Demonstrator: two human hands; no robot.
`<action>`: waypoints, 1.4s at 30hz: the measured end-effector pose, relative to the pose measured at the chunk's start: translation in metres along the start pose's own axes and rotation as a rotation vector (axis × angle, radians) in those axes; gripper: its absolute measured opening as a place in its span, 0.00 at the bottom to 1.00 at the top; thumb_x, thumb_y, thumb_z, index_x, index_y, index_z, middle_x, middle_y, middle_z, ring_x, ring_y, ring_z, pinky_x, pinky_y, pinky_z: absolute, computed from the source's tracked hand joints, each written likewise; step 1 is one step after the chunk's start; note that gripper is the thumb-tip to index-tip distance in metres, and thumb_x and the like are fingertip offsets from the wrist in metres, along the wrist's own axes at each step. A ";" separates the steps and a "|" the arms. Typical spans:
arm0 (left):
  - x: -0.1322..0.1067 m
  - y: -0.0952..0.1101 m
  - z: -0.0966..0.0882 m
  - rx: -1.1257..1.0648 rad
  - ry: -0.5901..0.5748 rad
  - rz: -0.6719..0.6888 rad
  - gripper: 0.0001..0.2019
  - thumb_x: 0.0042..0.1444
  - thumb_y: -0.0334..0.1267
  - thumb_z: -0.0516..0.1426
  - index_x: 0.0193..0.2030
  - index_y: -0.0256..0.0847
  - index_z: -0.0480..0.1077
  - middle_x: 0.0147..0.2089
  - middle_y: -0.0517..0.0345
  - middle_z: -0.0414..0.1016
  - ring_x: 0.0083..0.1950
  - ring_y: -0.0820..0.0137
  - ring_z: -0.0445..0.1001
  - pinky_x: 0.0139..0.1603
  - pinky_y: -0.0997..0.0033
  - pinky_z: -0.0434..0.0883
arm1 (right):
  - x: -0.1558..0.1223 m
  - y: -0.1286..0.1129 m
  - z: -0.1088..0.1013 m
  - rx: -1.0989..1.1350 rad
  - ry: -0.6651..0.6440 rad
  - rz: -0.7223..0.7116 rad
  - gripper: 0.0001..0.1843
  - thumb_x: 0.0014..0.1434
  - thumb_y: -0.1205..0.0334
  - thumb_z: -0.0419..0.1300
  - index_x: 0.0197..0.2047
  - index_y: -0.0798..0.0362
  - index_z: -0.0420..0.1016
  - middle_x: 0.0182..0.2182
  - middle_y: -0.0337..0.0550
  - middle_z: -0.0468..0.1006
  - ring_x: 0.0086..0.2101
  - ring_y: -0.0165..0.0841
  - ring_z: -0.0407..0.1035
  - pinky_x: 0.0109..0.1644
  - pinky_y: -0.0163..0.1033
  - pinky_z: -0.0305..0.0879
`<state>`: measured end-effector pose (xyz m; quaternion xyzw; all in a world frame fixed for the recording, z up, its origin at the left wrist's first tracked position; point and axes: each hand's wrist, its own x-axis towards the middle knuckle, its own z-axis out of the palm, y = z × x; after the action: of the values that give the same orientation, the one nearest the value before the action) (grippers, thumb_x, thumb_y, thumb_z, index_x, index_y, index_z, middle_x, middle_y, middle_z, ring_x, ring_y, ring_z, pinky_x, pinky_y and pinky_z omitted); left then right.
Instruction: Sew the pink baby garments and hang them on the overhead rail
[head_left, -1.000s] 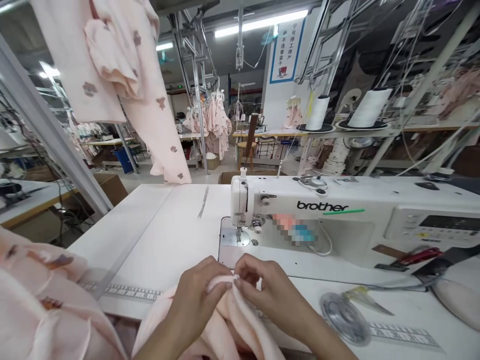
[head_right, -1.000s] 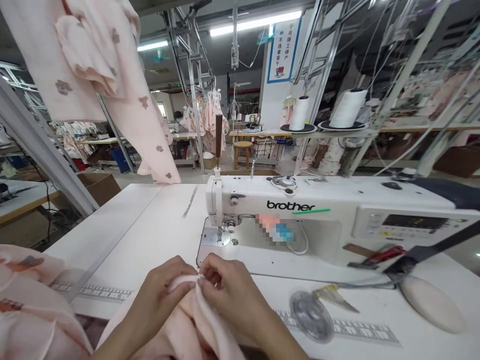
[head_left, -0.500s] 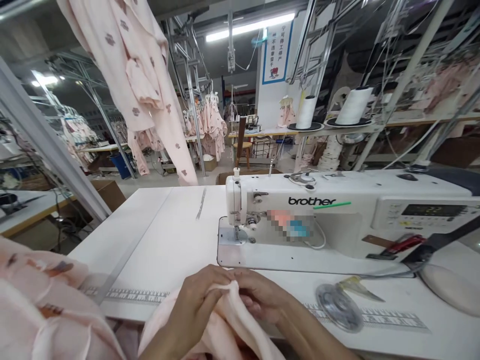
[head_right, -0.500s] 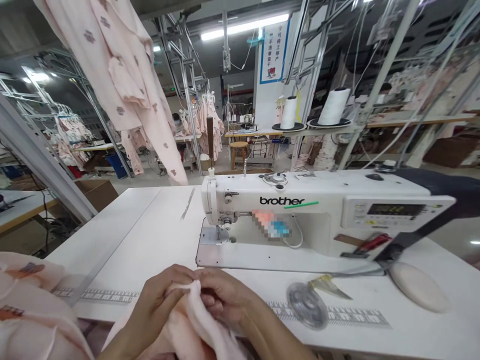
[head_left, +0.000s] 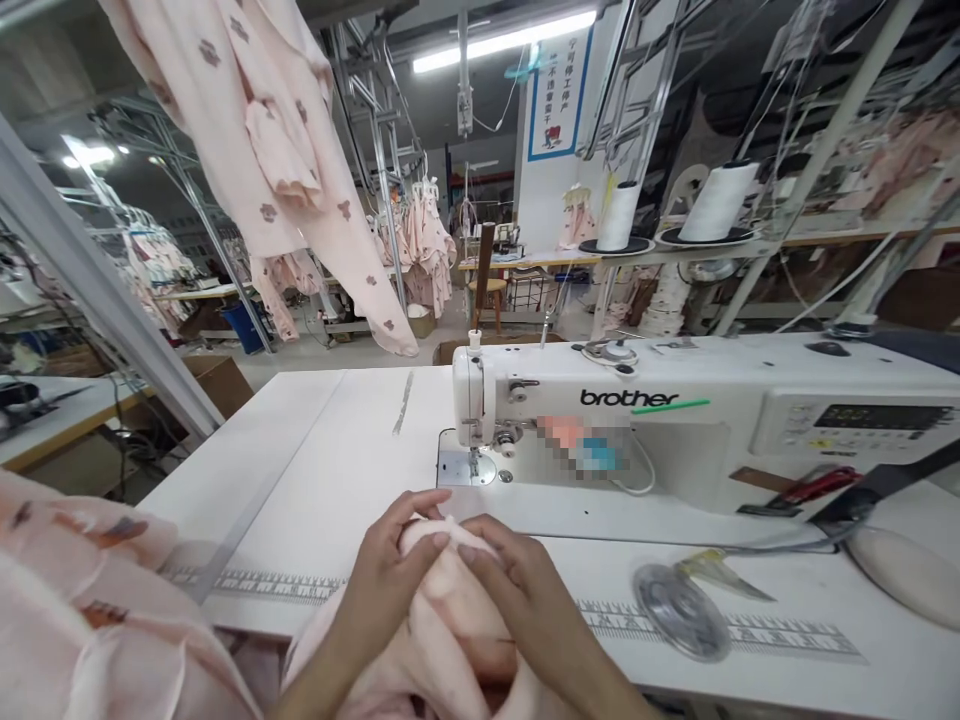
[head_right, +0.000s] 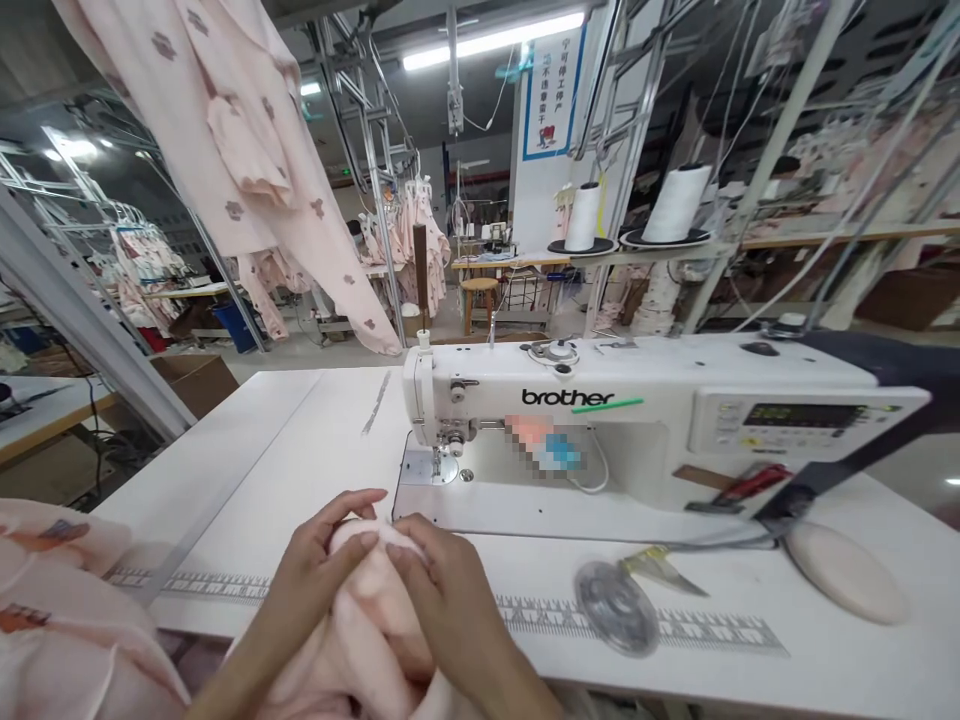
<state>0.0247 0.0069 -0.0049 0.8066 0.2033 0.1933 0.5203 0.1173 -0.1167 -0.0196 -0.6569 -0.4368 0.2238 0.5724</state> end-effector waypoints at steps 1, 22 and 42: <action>0.003 0.003 -0.005 -0.012 -0.093 0.002 0.19 0.54 0.43 0.53 0.53 0.44 0.64 0.43 0.56 0.68 0.41 0.70 0.70 0.43 0.71 0.68 | 0.003 0.001 -0.004 0.019 -0.043 -0.040 0.12 0.63 0.58 0.47 0.36 0.51 0.70 0.31 0.37 0.73 0.32 0.32 0.66 0.36 0.35 0.58; 0.114 -0.042 0.027 -0.025 -0.438 -0.341 0.11 0.55 0.40 0.50 0.41 0.38 0.66 0.18 0.68 0.60 0.09 0.78 0.60 0.08 0.78 0.62 | 0.073 0.068 -0.041 -0.647 0.212 0.316 0.07 0.58 0.61 0.53 0.33 0.51 0.72 0.27 0.39 0.76 0.31 0.35 0.69 0.30 0.33 0.53; 0.138 -0.043 0.049 0.456 -0.260 -0.216 0.08 0.52 0.34 0.48 0.31 0.39 0.67 0.15 0.66 0.66 0.11 0.75 0.63 0.20 0.76 0.62 | 0.098 0.086 -0.048 -0.781 0.241 0.497 0.06 0.53 0.63 0.54 0.32 0.52 0.72 0.31 0.41 0.76 0.31 0.34 0.68 0.30 0.33 0.55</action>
<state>0.1610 0.0583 -0.0494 0.8946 0.2576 -0.0190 0.3647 0.2335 -0.0587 -0.0695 -0.9287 -0.2482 0.0953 0.2585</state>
